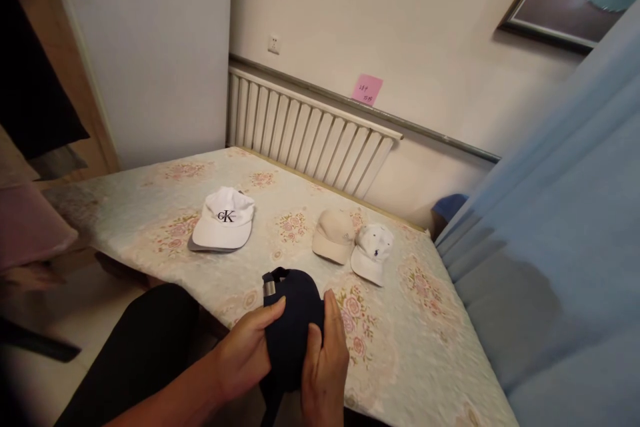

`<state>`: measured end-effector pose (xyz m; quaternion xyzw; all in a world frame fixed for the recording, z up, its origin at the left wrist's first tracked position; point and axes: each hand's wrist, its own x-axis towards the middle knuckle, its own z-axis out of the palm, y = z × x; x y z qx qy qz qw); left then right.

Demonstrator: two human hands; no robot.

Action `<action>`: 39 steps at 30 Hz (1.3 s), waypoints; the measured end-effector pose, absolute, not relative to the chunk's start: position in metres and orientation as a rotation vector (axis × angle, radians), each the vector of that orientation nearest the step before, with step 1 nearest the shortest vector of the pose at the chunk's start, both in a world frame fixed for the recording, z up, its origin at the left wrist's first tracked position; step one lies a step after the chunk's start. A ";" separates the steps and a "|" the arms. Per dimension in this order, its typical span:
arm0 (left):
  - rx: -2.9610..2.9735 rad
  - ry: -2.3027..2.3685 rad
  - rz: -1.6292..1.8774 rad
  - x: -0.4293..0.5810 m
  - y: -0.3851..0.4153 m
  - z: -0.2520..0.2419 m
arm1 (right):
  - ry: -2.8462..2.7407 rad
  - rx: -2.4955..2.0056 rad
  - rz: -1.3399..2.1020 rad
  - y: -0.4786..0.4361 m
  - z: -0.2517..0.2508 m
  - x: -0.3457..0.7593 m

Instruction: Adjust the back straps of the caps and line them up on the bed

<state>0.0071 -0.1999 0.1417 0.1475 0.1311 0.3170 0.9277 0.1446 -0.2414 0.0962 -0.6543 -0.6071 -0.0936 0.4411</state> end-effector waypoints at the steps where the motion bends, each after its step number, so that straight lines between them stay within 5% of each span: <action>1: 0.303 0.261 0.647 0.008 -0.199 0.141 | -1.473 -1.622 -0.260 -0.243 0.098 0.143; 6: 0.328 0.371 0.743 0.014 -0.196 0.144 | -1.424 -1.356 -0.538 -0.250 0.105 0.115; 29: 0.309 0.267 0.892 0.017 -0.188 0.165 | -1.467 -1.318 -0.809 -0.251 0.095 0.089; 39: 0.363 0.359 0.820 0.010 -0.196 0.161 | -1.456 -1.236 -0.427 -0.263 0.128 0.105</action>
